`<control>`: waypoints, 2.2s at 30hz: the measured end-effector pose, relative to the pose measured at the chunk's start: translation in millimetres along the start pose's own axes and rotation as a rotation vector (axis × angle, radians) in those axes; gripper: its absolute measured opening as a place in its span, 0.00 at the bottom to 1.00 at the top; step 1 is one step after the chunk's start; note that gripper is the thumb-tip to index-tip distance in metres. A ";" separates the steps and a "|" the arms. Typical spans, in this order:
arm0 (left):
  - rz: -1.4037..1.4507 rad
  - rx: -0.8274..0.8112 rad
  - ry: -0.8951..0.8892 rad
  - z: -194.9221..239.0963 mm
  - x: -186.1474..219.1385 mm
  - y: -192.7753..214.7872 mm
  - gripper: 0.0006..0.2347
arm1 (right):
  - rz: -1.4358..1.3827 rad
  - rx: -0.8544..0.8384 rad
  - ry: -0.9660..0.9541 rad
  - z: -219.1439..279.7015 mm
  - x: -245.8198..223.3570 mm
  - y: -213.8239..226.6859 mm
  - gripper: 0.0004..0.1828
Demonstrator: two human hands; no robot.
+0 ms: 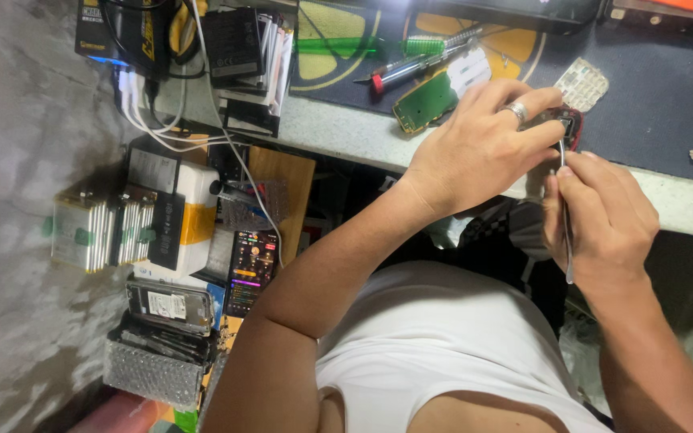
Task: The person uses a metal tool to scrape and clean a small green circuit board, then places a white component onto it. They then pick up a red phone casing and use the tool to scrape inside it. Finally, they handle a smartphone with a cracked screen, peeling off a protective film.
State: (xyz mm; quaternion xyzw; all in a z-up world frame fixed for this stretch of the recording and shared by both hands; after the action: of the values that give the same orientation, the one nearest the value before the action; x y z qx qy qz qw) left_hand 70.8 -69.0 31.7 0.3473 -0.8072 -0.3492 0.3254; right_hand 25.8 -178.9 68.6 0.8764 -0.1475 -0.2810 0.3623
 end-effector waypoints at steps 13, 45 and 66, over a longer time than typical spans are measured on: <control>0.041 -0.051 -0.020 -8.4 3.6 4.1 0.09 | -0.059 0.184 0.000 37.2 38.0 -14.2 0.12; 0.040 -0.044 -0.038 -9.3 5.0 7.8 0.20 | -0.824 0.234 -0.721 22.7 99.7 19.7 0.02; 0.138 0.002 -0.004 -7.1 4.1 16.7 0.17 | -1.107 0.179 -0.905 18.1 111.8 11.8 0.02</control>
State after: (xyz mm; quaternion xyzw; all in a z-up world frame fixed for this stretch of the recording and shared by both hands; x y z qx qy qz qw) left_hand 68.5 -66.1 50.0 0.2906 -0.8301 -0.3260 0.3468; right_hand 103.6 -248.7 23.6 0.6465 0.1602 -0.7459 -0.0030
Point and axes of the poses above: each hand's wrist, its own z-axis away from the middle knuckle, its own y-axis out of the back of the hand, x = y × z, the point moved 9 cm from there along -z, towards the middle knuckle, and after that the axes turned 13 degrees about -z, right-handed, at the moved point
